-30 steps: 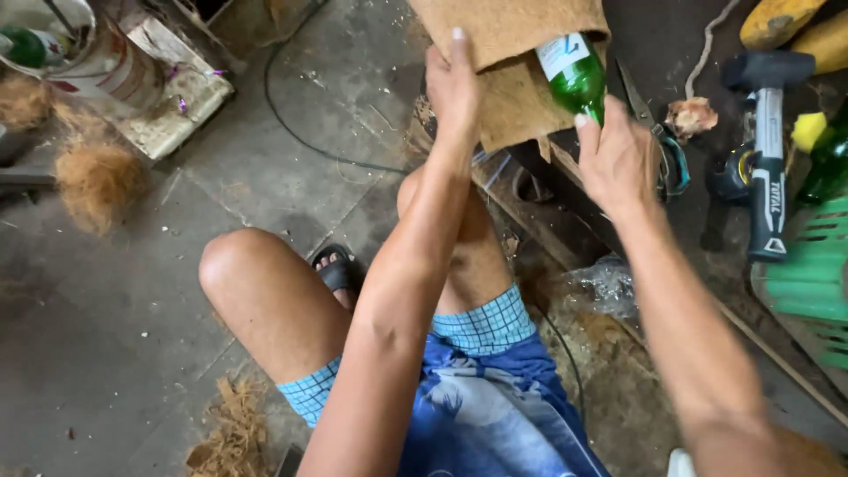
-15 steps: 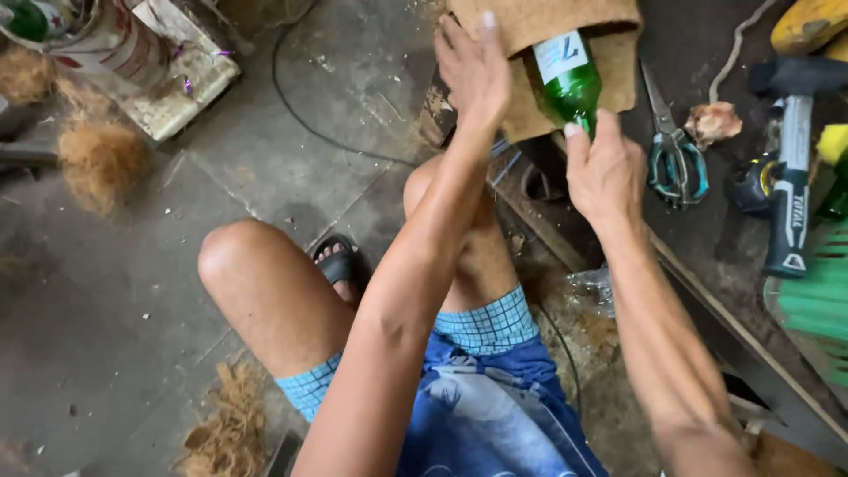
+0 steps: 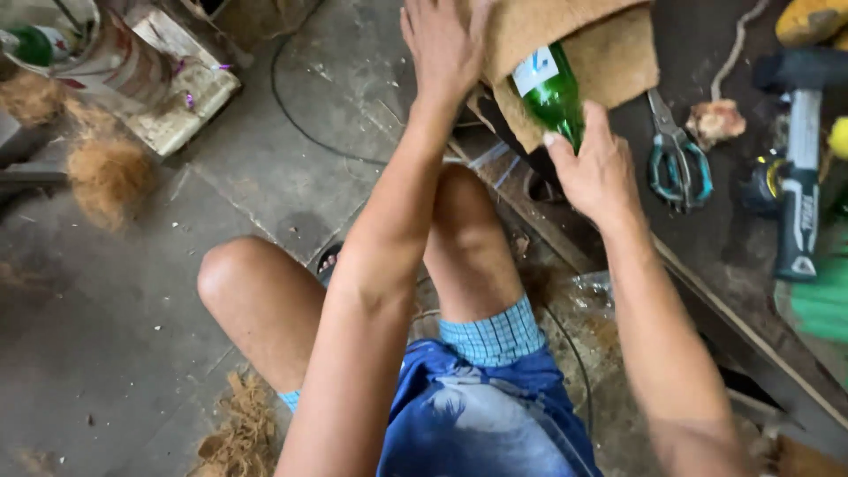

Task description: The person uses a green glass bottle to press and shape a folded piece of brown fibrous material into a small bag. The person repeatedly inserts the bottle into the pocket to smooth the edges and then uses shears to trim loose fibers.

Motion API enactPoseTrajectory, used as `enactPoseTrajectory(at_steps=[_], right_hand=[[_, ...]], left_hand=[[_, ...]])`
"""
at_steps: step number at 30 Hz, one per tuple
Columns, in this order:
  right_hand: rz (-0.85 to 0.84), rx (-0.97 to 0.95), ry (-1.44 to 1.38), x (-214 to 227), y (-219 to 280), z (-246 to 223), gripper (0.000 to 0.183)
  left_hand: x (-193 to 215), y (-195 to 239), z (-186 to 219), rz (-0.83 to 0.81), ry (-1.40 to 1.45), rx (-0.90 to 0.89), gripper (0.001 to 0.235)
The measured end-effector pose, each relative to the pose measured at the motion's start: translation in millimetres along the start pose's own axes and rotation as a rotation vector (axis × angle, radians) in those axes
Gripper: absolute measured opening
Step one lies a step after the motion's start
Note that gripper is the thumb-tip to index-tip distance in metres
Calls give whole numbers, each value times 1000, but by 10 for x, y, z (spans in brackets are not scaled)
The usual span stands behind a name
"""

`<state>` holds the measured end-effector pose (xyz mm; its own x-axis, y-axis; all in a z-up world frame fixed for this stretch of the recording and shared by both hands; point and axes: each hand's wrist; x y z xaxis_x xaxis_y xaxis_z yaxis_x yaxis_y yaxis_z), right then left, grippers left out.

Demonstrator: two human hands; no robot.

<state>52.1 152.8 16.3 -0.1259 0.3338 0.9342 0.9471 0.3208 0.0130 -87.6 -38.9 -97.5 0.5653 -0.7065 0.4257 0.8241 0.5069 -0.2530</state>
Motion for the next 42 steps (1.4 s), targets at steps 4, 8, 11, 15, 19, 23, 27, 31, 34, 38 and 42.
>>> enactPoseTrajectory(at_steps=[4, 8, 11, 15, 19, 23, 27, 31, 34, 38, 42], right_hand=[[31, 151, 237, -282, 101, 24, 71], [-71, -317, -341, 89, -232, 242, 27], [-139, -157, -198, 308, -189, 193, 43], [179, 126, 109, 24, -190, 552, 54], [-18, -48, 131, 167, -287, 558, 44], [-13, -148, 126, 315, -572, 929, 63], [-57, -217, 43, 473, -598, 741, 67], [-88, -210, 62, 381, -553, 775, 40], [-75, -255, -24, 489, -745, 930, 54], [9, -31, 67, 434, -677, 1222, 55], [-90, 16, 260, 366, -462, 970, 57]], left_hand=[[-2, 53, -232, -33, -210, 111, 63], [104, -5, -248, -51, 31, -24, 67], [305, 90, 112, -80, 114, 93, 72], [381, 28, 237, -56, 102, 59, 66], [465, -90, 357, -167, -123, 208, 88], [498, -90, 434, -169, 148, 285, 93], [589, -21, 562, -178, 155, 297, 90], [693, -56, 563, -287, 81, 343, 80], [670, -83, 507, -302, 52, 321, 82], [747, -126, 571, -394, -14, 392, 92], [942, -166, 616, -454, -67, 454, 77]])
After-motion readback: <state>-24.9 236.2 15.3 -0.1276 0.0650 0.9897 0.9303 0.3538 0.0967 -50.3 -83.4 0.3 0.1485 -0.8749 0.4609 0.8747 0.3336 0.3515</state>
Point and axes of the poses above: each hand's wrist, its own y-axis away from the middle knuckle, its own x-axis out of the back of the hand, z = x × y, and after that the axes turned 14 degrees about x, right-handed
